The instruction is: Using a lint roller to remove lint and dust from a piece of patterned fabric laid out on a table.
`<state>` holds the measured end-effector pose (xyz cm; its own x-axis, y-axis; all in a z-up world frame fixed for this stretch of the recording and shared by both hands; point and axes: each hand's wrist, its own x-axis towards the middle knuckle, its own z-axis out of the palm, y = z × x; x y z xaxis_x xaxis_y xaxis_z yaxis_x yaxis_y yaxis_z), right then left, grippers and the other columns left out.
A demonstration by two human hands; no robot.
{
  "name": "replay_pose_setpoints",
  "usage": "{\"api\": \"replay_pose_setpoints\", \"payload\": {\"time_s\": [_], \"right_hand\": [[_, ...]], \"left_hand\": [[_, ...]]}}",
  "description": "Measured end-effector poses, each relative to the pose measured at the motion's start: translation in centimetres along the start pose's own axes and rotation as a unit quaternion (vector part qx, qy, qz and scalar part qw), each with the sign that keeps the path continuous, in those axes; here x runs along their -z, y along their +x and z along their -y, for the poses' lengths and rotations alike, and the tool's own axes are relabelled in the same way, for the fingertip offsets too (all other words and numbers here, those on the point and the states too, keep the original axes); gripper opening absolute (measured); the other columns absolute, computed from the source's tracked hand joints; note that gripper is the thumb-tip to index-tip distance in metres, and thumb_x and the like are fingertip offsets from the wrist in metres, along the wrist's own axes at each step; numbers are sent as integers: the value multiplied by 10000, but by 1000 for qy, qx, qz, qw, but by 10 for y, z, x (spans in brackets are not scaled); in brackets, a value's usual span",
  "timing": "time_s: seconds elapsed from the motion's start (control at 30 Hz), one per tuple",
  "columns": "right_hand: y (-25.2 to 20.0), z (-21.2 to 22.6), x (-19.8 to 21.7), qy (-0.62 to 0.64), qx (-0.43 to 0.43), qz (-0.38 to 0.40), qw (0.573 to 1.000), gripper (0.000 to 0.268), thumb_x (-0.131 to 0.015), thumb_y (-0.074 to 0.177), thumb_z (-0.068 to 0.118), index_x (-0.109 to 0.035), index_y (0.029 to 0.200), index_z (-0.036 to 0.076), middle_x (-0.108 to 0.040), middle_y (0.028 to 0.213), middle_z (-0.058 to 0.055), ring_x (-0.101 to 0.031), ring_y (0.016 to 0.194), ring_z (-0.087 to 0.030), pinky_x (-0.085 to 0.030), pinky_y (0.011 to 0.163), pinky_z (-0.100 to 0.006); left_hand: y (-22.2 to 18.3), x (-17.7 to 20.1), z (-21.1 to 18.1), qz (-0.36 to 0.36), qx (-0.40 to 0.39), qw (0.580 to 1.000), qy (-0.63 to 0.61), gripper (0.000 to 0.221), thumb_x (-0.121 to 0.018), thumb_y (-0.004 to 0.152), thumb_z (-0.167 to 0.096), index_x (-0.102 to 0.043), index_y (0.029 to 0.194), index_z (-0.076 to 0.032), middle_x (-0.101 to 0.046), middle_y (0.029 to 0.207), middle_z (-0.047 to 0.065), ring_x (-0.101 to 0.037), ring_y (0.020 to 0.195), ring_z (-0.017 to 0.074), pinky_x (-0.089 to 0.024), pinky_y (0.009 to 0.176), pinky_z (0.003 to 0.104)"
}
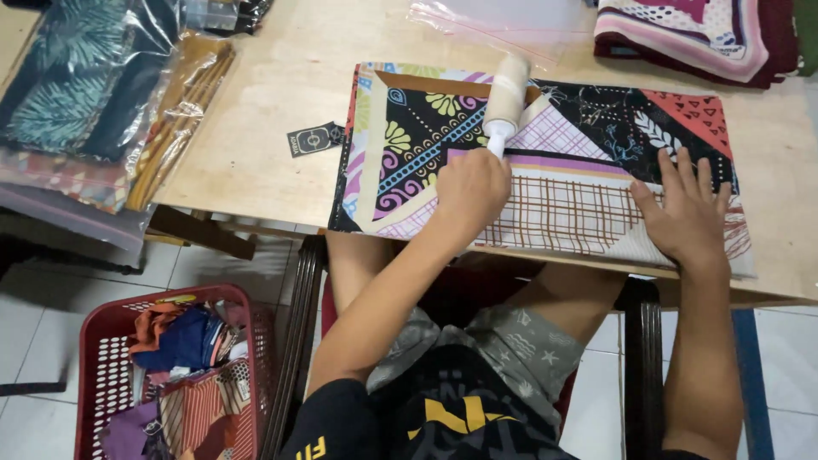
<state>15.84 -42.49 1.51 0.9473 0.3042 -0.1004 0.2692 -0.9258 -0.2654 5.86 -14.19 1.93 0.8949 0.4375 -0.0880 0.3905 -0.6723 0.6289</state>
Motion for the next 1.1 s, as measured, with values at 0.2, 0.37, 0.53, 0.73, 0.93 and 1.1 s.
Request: {"api": "replay_pose_setpoints", "payload": {"time_s": [0.2, 0.37, 0.53, 0.73, 0.93, 1.1], "right_hand": [[3, -2, 0, -8, -8, 2, 1000, 856, -197, 960, 716, -201, 1651, 210, -93, 1737, -78, -10, 1591, -310, 61, 1224, -579], [5, -3, -3, -19, -8, -4, 1000, 890, -200, 957, 738, -207, 1655, 185, -111, 1735, -97, -31, 1584, -341, 49, 1215, -592], [9, -9, -9, -26, -4, -11, 1000, 876, -218, 966, 716, -223, 1654, 172, -120, 1733, -104, -42, 1582, -353, 33, 1210, -612], [1, -3, -5, -15, -4, -6, 1000, 893, -208, 957, 724, -219, 1655, 167, -114, 1734, -112, -33, 1583, -347, 56, 1211, -589], [5, -7, -7, -15, -2, -12, 1000, 883, -213, 964, 721, -233, 1653, 168, -128, 1733, -107, -43, 1585, -340, 52, 1215, -578], [6, -5, -6, -19, -4, -13, 1000, 891, -202, 966, 724, -218, 1657, 162, -116, 1733, -114, -39, 1583, -345, 43, 1213, -586]], "left_hand": [[25, 41, 78, -27, 106, 991, 75, 378, -449, 993, -256, -746, 947, -26, -769, 874, 164, -750, 830, 362, -578, 692, 479], [32, 98, 197, -191, 216, 947, 141, 486, -473, 1055, -385, -714, 1048, 38, -741, 1019, 221, -708, 943, 444, -559, 758, 561], [-35, 91, 161, -233, 120, 939, 225, 475, -423, 1098, -408, -657, 1004, -5, -672, 874, 214, -654, 788, 432, -496, 681, 539], [-85, 70, 67, -44, 26, 989, 138, 527, -374, 1090, -506, -643, 922, -84, -703, 754, 119, -695, 631, 349, -515, 502, 509], [-61, 94, 120, -47, 181, 977, 99, 634, -313, 1068, -482, -720, 1008, 0, -734, 971, 259, -702, 890, 490, -520, 769, 606], [-91, 104, 137, -170, 161, 964, 126, 570, -378, 1086, -443, -670, 970, 32, -688, 939, 325, -644, 881, 584, -455, 787, 684]]}}
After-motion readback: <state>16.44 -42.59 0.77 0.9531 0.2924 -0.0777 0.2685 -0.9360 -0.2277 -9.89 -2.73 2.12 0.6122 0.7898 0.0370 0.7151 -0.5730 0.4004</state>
